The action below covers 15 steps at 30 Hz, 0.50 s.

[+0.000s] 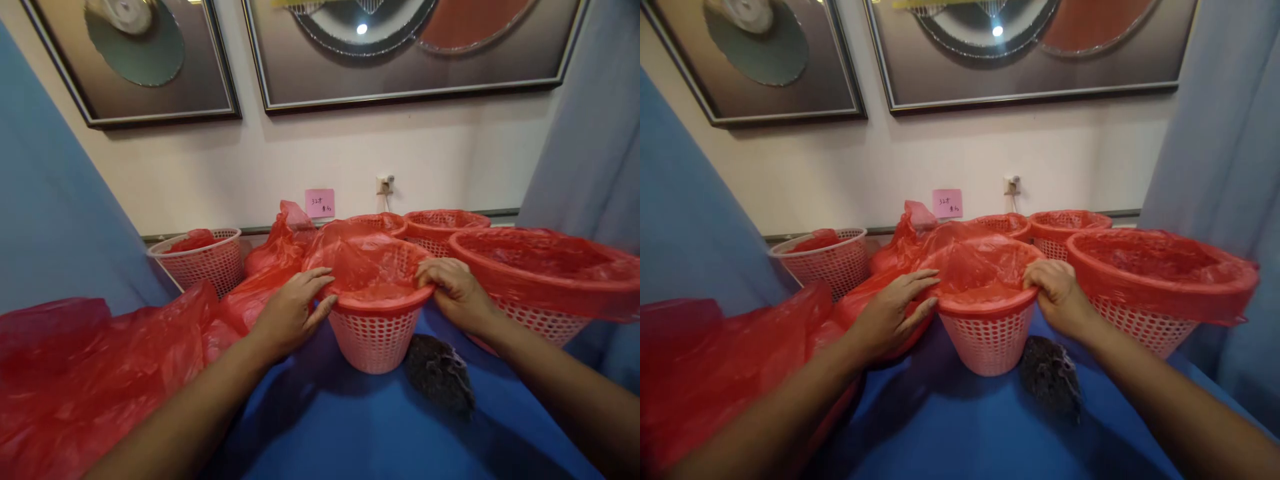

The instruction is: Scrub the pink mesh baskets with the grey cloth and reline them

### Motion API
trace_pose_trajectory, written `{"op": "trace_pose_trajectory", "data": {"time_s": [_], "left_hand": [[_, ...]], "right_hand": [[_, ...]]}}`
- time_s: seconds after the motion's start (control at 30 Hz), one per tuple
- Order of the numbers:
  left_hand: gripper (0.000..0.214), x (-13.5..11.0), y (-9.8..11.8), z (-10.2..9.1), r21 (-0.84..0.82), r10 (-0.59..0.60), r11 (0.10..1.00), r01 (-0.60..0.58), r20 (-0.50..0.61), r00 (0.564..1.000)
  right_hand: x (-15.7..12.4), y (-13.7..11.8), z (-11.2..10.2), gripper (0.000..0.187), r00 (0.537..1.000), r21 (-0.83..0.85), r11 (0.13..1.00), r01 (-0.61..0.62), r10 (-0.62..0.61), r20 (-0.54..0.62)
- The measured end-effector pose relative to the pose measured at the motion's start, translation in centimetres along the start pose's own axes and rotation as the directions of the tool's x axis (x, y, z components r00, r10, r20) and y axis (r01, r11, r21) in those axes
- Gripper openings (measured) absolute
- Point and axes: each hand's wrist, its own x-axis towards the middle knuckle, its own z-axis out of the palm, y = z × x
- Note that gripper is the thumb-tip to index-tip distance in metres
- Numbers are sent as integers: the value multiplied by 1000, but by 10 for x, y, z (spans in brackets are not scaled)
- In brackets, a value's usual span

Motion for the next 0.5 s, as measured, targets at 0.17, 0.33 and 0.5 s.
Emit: {"op": "trace_pose_trajectory", "data": {"time_s": [0.17, 0.33, 0.5], "left_hand": [[34, -4, 12, 15, -81, -2, 997, -3, -51, 999], [34, 5, 10, 20, -287, -189, 951, 113, -252, 949], [48, 24, -20, 24, -711, -691, 628, 316, -323, 647]], "right_hand": [[-5, -27, -2, 48, 984, -129, 986, -101, 80, -159], [0, -97, 25, 38, 997, -29, 997, 75, -76, -26], [0, -91, 49, 25, 991, -105, 991, 88, -98, -90]]}}
